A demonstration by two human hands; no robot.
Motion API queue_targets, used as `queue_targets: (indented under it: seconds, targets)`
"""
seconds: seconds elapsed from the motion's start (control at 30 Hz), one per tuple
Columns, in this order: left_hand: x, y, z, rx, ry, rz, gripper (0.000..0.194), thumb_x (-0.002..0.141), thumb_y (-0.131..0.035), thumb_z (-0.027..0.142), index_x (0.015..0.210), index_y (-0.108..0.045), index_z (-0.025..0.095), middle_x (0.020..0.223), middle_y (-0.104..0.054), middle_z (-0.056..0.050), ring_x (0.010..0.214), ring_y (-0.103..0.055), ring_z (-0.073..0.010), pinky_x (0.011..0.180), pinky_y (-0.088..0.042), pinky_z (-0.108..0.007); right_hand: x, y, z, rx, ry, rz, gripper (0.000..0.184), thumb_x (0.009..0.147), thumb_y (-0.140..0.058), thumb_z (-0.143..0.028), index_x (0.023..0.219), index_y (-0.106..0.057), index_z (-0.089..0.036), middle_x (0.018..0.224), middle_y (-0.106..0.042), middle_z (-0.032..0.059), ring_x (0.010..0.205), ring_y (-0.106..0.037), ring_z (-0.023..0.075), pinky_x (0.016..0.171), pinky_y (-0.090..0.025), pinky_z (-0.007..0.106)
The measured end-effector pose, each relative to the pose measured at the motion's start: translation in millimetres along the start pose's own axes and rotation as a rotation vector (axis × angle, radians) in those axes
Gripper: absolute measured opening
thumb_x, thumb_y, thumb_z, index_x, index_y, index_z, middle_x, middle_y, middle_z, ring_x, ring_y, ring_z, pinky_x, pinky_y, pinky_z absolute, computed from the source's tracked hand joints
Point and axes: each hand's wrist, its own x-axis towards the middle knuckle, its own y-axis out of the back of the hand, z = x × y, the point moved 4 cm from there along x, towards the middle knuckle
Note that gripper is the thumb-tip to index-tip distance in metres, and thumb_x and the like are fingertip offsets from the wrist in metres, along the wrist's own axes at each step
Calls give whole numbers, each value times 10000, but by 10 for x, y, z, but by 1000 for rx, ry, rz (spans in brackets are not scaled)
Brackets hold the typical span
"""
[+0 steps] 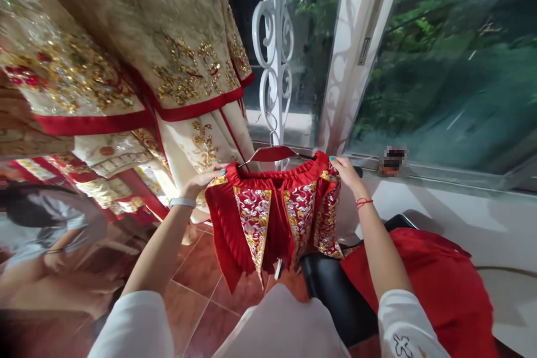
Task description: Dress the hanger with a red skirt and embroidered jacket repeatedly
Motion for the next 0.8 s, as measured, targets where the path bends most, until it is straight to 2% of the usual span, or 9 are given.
queue_targets:
  seconds: [0.07, 0.17, 0.3, 0.37, 0.43, 0.5, 0.57, 0.67, 0.8]
  targets:
    - [-66, -21, 25, 42, -59, 118, 437, 560, -851, 478, 822, -653, 190, 718, -646, -7, 715, -599, -190, 714, -487, -327, -17, -6, -48, -37, -1, -37, 683, 739, -512, -882, 619, -528, -210, 589, -515, -3, 586, -439, 147, 563, -424, 291]
    - [-352, -115, 108, 247, -266, 525, 444, 589, -856, 501, 813, -606, 210, 754, -612, -2, 812, -583, -209, 779, -485, -340, -89, -103, -215, -110, 118, -55, 628, 840, -491, -798, 870, -657, -193, 831, -673, 59, 818, -610, 222, 786, -527, 365]
    - [-807, -460, 249, 580, -440, 896, 377, 717, -812, 506, 885, -639, 217, 994, -662, -74, 1051, -570, -295, 1027, -406, -491, -224, -335, -425, -199, 308, 67, 535, 849, -662, -558, 1248, -641, -203, 1272, -672, 129, 1194, -605, 277, 1075, -450, 445]
    - [-887, -571, 309, 670, -439, 904, 353, 767, -773, 498, 950, -654, 220, 1118, -654, -104, 1134, -550, -324, 1063, -371, -513, -233, -397, -425, -214, 308, 154, 446, 877, -632, -468, 1223, -672, -188, 1246, -695, 145, 1175, -624, 284, 1086, -447, 476]
    - [-851, -591, 349, 693, -395, 778, 349, 816, -717, 486, 1026, -653, 214, 1113, -658, -106, 1094, -574, -312, 1008, -420, -467, -180, -405, -372, -197, 298, 161, 386, 904, -573, -408, 1187, -701, -178, 1232, -711, 149, 1174, -634, 283, 1100, -440, 489]
    - [-769, -548, 355, 682, -323, 625, 353, 863, -653, 477, 1082, -641, 200, 983, -671, -79, 940, -609, -273, 909, -469, -410, -89, -375, -308, -179, 275, 72, 384, 912, -542, -377, 1193, -708, -175, 1258, -709, 143, 1203, -630, 279, 1120, -425, 495]
    - [-726, -498, 350, 682, -277, 579, 354, 882, -624, 472, 1094, -634, 188, 911, -661, -64, 868, -607, -253, 873, -481, -394, -38, -329, -290, -183, 224, -43, 386, 920, -516, -360, 1202, -706, -178, 1254, -713, 136, 1201, -636, 279, 1123, -420, 515]
    - [-834, -565, 343, 679, -348, 718, 351, 880, -631, 432, 1126, -619, 181, 1095, -638, -117, 1068, -585, -287, 993, -450, -434, -220, -287, -450, -260, 184, -52, 367, 930, -500, -337, 1217, -687, -204, 1254, -705, 124, 1211, -626, 284, 1135, -394, 551]
    - [-1222, -1088, 150, 561, -528, 988, 281, 884, -582, 306, 1142, -580, 195, 1220, -559, -145, 1220, -510, -307, 1086, -390, -492, -943, -513, -722, -220, 181, 315, 342, 927, -529, -343, 1228, -637, -223, 1219, -682, 128, 1187, -614, 277, 1078, -449, 488]
